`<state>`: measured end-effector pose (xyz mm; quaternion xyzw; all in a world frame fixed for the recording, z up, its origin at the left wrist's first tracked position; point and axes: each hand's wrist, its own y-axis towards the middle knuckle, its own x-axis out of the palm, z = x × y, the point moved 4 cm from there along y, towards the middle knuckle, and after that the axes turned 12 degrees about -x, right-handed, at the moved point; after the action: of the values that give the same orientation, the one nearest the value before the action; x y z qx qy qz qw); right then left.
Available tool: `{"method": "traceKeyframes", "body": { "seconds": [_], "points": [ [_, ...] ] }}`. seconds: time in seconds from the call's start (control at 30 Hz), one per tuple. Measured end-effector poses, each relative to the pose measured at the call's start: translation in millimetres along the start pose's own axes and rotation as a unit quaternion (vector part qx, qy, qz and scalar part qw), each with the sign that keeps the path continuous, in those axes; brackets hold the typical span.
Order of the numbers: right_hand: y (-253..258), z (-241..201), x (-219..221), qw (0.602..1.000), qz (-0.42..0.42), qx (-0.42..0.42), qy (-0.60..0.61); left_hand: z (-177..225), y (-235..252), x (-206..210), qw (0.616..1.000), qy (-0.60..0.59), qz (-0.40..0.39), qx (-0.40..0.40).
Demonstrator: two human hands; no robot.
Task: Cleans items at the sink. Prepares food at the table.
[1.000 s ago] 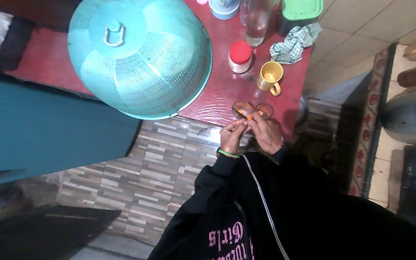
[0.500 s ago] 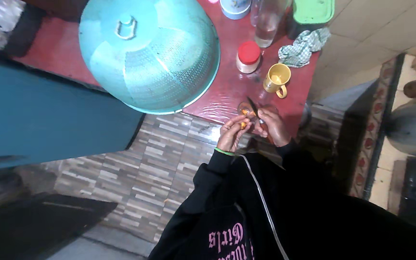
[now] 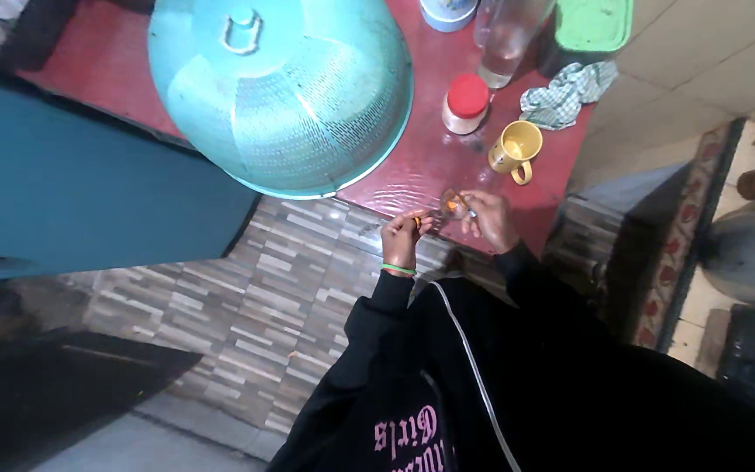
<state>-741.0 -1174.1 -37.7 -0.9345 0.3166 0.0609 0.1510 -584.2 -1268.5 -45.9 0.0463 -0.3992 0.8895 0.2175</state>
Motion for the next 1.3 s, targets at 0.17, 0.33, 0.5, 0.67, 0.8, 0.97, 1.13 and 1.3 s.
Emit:
{"method": "traceKeyframes", "body": {
  "seconds": [0.17,0.33,0.5,0.67,0.8,0.97,1.13,1.3],
  "points": [
    [4,3,4,0.999,-0.017,0.005,-0.048,4,-2,4,1.0,-0.008,-0.009,-0.016],
    [1,1,-5,0.999,-0.005,0.031,-0.005,3,4,3,0.999,-0.022,-0.024,-0.019],
    [-5,-5,-48,0.996,0.042,-0.062,0.051,11,1,6,0.999,-0.006,-0.037,-0.012],
    [-30,-9,-91,0.993,0.098,-0.069,0.018,12,-7,34,0.993,0.068,-0.095,0.003],
    [-44,-6,-106,0.991,0.127,-0.036,0.019,5,-11,65,0.977,0.155,-0.144,0.012],
    [-59,4,-116,0.986,0.166,-0.006,0.031,-5,-10,95,0.952,0.253,-0.171,0.026],
    [-66,14,-129,0.987,0.158,-0.02,0.017,-21,4,108,0.931,0.315,-0.181,0.027],
    [-66,26,-146,0.983,0.182,-0.02,-0.031,-5,-14,94,0.941,0.295,-0.145,0.081]
  ]
}}
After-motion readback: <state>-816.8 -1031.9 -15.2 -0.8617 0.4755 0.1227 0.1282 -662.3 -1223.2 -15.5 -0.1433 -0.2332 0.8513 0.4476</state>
